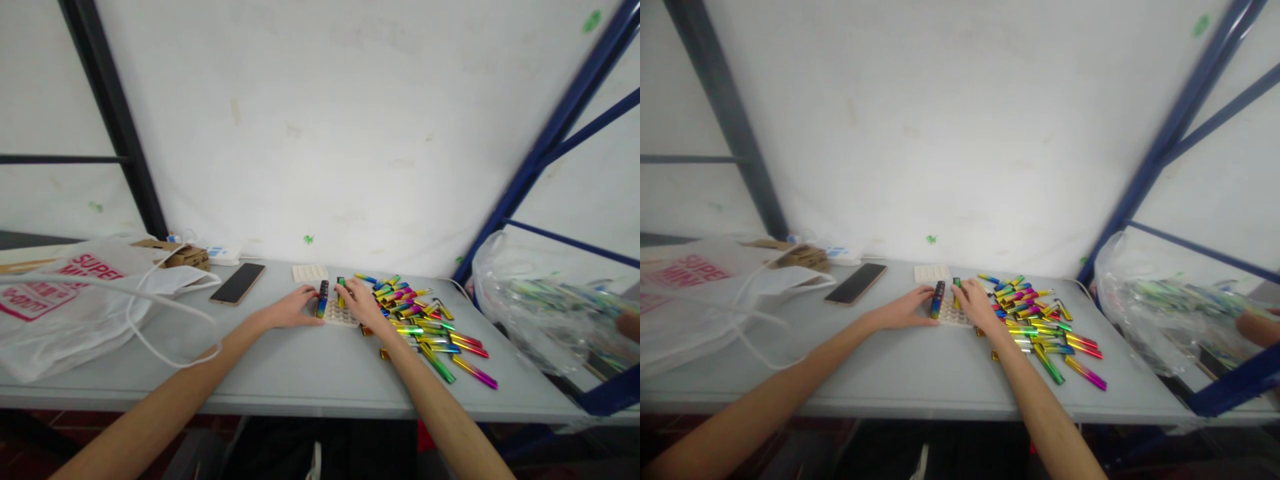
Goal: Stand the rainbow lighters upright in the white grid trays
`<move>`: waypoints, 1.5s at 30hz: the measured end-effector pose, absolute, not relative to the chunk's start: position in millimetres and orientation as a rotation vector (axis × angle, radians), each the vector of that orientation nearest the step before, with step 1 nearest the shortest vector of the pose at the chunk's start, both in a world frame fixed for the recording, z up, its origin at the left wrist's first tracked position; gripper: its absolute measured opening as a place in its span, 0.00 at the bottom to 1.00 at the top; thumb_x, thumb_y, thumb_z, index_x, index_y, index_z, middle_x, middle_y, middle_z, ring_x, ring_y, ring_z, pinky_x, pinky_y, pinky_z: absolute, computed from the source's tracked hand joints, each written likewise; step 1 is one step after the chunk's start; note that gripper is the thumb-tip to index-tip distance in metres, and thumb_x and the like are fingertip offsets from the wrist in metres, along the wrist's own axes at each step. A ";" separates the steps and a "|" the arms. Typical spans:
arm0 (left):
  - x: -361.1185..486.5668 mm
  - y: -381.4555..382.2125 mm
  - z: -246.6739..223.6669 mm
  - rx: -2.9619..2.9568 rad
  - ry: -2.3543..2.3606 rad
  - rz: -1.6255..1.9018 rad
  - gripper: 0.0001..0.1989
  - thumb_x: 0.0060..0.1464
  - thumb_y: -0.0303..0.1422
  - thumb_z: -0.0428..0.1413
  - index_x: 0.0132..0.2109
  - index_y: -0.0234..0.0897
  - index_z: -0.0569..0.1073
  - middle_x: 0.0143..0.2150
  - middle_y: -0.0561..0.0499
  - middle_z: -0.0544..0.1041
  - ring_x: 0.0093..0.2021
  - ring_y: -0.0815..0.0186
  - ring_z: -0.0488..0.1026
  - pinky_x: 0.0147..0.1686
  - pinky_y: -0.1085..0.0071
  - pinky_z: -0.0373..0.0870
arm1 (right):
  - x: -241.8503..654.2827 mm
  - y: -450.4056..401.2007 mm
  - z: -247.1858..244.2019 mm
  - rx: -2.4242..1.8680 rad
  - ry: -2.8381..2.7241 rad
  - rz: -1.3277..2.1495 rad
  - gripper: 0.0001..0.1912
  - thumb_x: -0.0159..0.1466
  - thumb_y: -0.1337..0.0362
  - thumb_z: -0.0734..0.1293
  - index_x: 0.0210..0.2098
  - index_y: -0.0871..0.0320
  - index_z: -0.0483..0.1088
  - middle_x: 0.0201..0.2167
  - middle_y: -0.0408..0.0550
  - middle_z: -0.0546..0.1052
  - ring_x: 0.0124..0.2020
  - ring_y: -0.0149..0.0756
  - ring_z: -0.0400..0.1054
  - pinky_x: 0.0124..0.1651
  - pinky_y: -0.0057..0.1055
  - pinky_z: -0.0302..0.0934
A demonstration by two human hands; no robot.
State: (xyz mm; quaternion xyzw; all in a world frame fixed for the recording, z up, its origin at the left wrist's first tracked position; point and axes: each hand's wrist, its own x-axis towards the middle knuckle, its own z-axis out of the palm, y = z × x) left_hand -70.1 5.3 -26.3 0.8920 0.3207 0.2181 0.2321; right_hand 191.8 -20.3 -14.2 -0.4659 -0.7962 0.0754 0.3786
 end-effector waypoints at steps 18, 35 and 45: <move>-71.5 -2.5 -15.4 2.479 0.790 0.527 0.36 0.54 0.52 0.71 0.63 0.38 0.77 0.69 0.39 0.73 0.68 0.44 0.70 0.72 0.52 0.64 | 194.5 -18.9 -19.5 -1.163 -2.343 0.198 0.17 0.74 0.55 0.72 0.32 0.58 0.74 0.35 0.49 0.76 0.39 0.40 0.70 0.46 0.34 0.63; -71.1 -3.7 -14.1 2.470 0.850 0.503 0.40 0.54 0.53 0.70 0.66 0.37 0.73 0.71 0.36 0.71 0.69 0.42 0.70 0.71 0.52 0.65 | 245.1 3.3 -26.3 -1.454 -2.227 0.013 0.12 0.71 0.60 0.73 0.51 0.59 0.81 0.51 0.58 0.84 0.55 0.51 0.75 0.62 0.45 0.65; -73.0 -1.0 -18.9 2.469 0.831 0.522 0.40 0.54 0.53 0.70 0.68 0.39 0.72 0.71 0.37 0.71 0.68 0.42 0.71 0.71 0.51 0.66 | 242.4 -5.9 -16.3 -1.459 -2.165 0.092 0.01 0.69 0.66 0.72 0.40 0.56 0.78 0.40 0.52 0.84 0.43 0.45 0.78 0.48 0.35 0.66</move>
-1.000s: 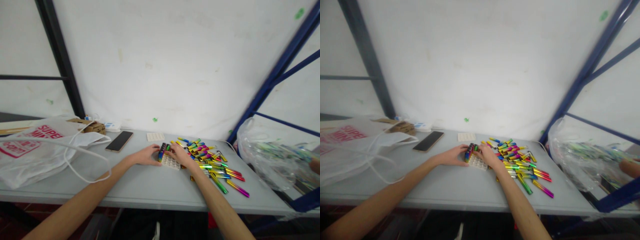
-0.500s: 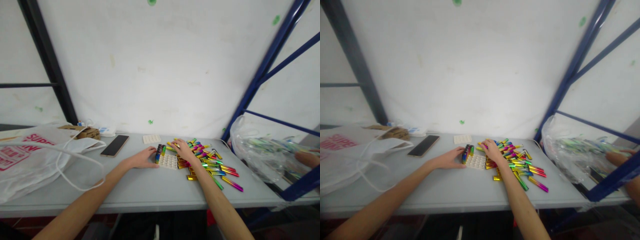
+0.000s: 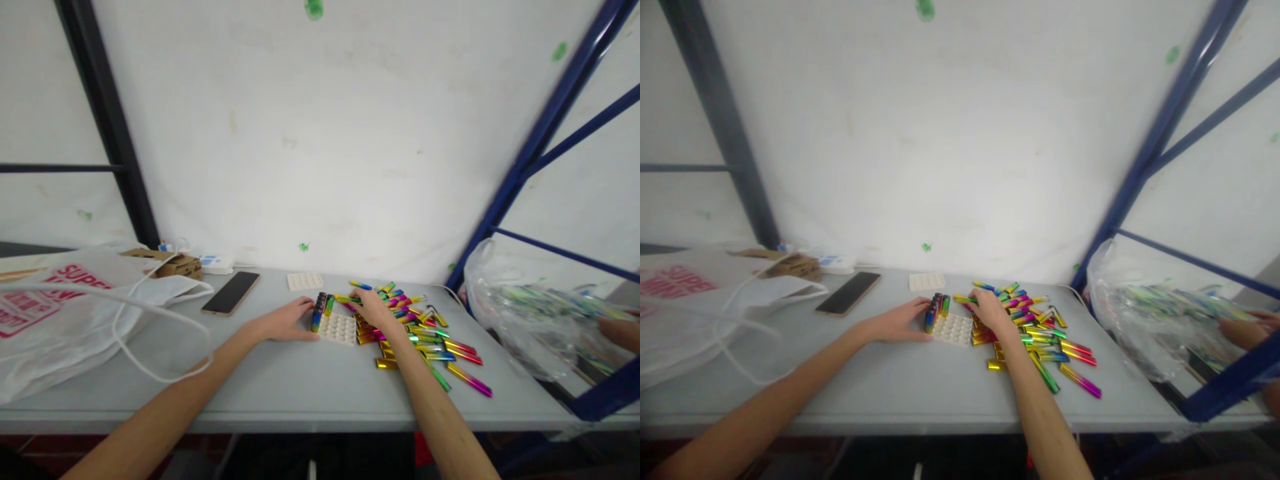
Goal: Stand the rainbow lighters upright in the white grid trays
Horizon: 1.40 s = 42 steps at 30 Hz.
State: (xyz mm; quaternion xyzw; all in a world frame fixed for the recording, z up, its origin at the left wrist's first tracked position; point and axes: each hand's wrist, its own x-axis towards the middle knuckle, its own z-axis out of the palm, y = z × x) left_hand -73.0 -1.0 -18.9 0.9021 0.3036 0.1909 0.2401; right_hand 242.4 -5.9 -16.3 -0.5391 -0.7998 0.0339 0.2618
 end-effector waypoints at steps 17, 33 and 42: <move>-71.9 -1.8 -16.1 2.444 0.815 0.513 0.41 0.54 0.53 0.70 0.68 0.38 0.72 0.72 0.37 0.70 0.69 0.43 0.70 0.72 0.50 0.64 | 231.8 -14.6 8.0 -1.126 -1.421 0.734 0.32 0.64 0.30 0.67 0.29 0.54 0.69 0.22 0.40 0.67 0.25 0.34 0.61 0.29 0.30 0.58; -71.1 -1.9 -15.8 2.476 0.825 0.508 0.39 0.54 0.54 0.70 0.66 0.37 0.73 0.70 0.38 0.71 0.68 0.42 0.70 0.71 0.51 0.65 | 206.8 -17.7 4.8 -1.210 -1.121 1.151 0.27 0.67 0.39 0.56 0.21 0.49 0.48 0.16 0.32 0.44 0.17 0.27 0.34 0.20 0.28 0.32; -70.1 -1.9 -15.1 2.491 0.827 0.498 0.39 0.55 0.53 0.70 0.65 0.36 0.73 0.70 0.37 0.71 0.69 0.41 0.69 0.72 0.51 0.64 | 202.6 -18.7 2.9 -1.194 -1.126 1.114 0.25 0.67 0.43 0.56 0.19 0.49 0.51 0.15 0.33 0.46 0.16 0.27 0.36 0.19 0.28 0.35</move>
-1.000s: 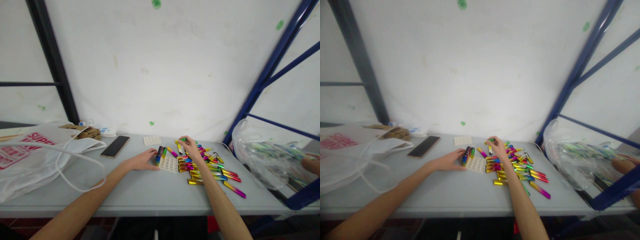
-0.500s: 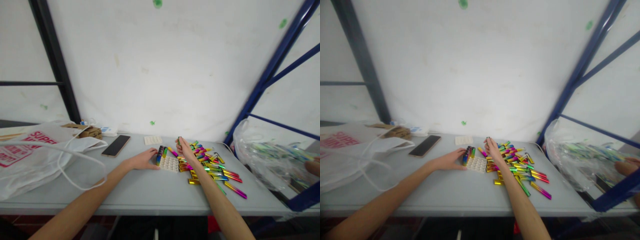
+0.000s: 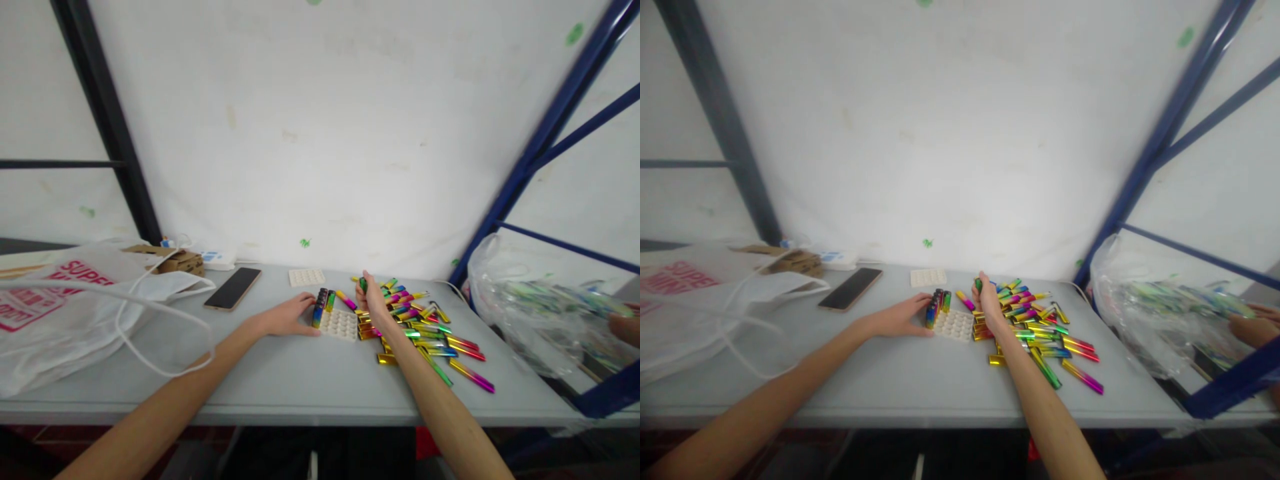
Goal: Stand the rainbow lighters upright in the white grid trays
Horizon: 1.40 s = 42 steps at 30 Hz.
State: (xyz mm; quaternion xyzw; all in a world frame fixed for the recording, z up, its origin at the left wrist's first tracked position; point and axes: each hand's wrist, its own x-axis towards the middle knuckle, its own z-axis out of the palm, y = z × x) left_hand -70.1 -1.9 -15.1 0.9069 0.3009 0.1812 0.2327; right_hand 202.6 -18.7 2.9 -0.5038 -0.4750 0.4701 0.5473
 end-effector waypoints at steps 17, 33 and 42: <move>-69.7 -2.3 -15.9 2.465 0.807 0.499 0.40 0.55 0.53 0.70 0.66 0.36 0.72 0.70 0.37 0.71 0.68 0.42 0.70 0.71 0.51 0.64 | 212.0 -37.5 24.1 -0.948 -1.656 0.764 0.30 0.70 0.33 0.64 0.48 0.54 0.75 0.37 0.47 0.77 0.36 0.39 0.72 0.42 0.36 0.69; -70.4 -1.1 -19.7 2.471 0.786 0.501 0.38 0.56 0.52 0.70 0.66 0.37 0.72 0.70 0.37 0.70 0.67 0.45 0.70 0.70 0.53 0.66 | 207.5 -41.0 9.7 -1.141 -2.152 0.394 0.22 0.74 0.42 0.67 0.35 0.53 0.71 0.27 0.47 0.84 0.27 0.41 0.78 0.35 0.33 0.67; -70.1 0.3 -21.6 2.460 0.787 0.512 0.40 0.55 0.54 0.70 0.68 0.38 0.72 0.70 0.37 0.70 0.68 0.44 0.70 0.71 0.52 0.64 | 202.2 -33.1 8.8 -1.321 -2.284 0.260 0.14 0.74 0.53 0.72 0.35 0.54 0.76 0.31 0.47 0.85 0.29 0.38 0.78 0.34 0.29 0.62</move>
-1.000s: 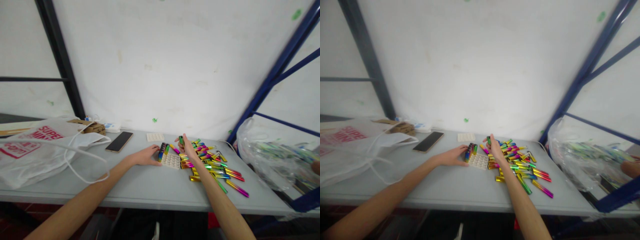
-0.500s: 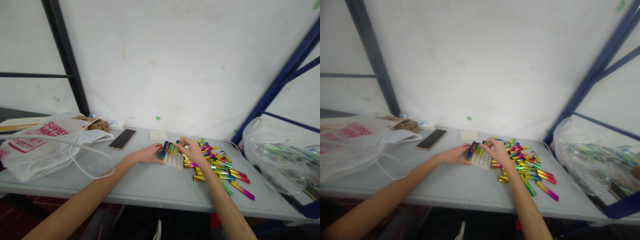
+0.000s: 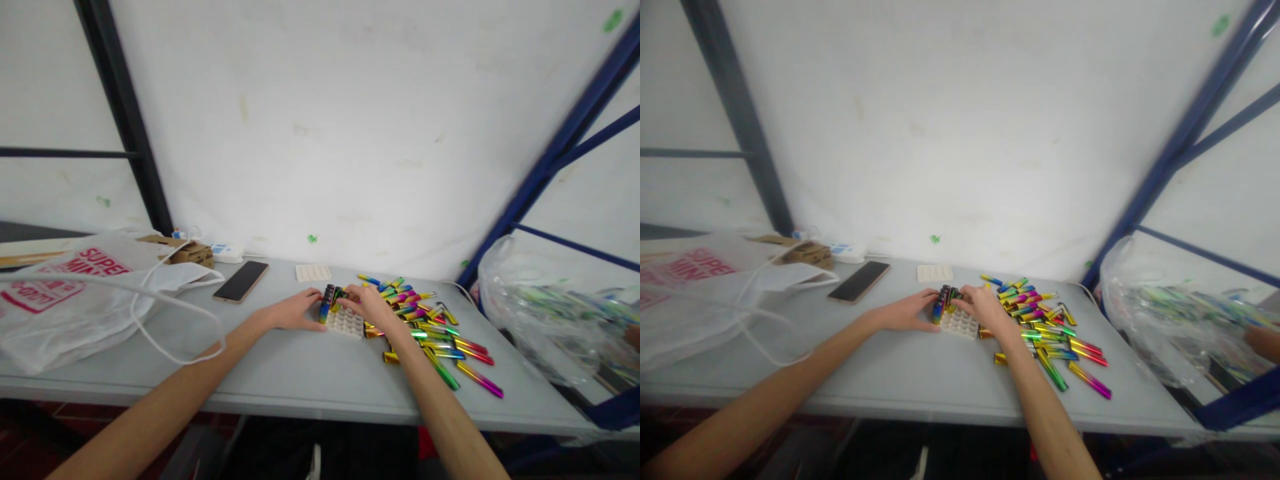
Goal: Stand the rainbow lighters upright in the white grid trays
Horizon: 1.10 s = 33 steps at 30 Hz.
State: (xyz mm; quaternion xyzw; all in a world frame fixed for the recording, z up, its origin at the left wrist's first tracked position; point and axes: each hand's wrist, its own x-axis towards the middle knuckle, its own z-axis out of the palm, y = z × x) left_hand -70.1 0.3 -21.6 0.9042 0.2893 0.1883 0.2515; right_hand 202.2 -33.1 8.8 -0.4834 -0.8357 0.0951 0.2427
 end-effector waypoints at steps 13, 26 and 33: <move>-71.1 0.3 -18.8 2.452 0.824 0.472 0.43 0.55 0.56 0.69 0.69 0.36 0.70 0.72 0.36 0.69 0.69 0.43 0.70 0.72 0.51 0.63 | 269.2 -12.8 11.9 -1.440 -1.886 -0.047 0.24 0.78 0.49 0.60 0.38 0.58 0.79 0.33 0.52 0.83 0.34 0.42 0.75 0.42 0.34 0.66; -69.6 -1.7 -15.0 2.446 0.840 0.472 0.43 0.54 0.54 0.70 0.68 0.35 0.71 0.70 0.35 0.70 0.69 0.41 0.70 0.72 0.51 0.65 | 253.1 -4.9 -13.3 -1.810 -1.956 -0.109 0.06 0.69 0.65 0.69 0.44 0.58 0.78 0.37 0.55 0.84 0.42 0.47 0.78 0.49 0.39 0.67; -69.7 -1.9 -14.8 2.501 0.811 0.501 0.38 0.55 0.54 0.69 0.66 0.38 0.73 0.69 0.37 0.72 0.69 0.43 0.70 0.72 0.49 0.64 | 245.8 -5.5 3.1 -1.268 -1.587 0.366 0.25 0.67 0.39 0.67 0.38 0.56 0.72 0.26 0.44 0.75 0.27 0.38 0.68 0.33 0.32 0.63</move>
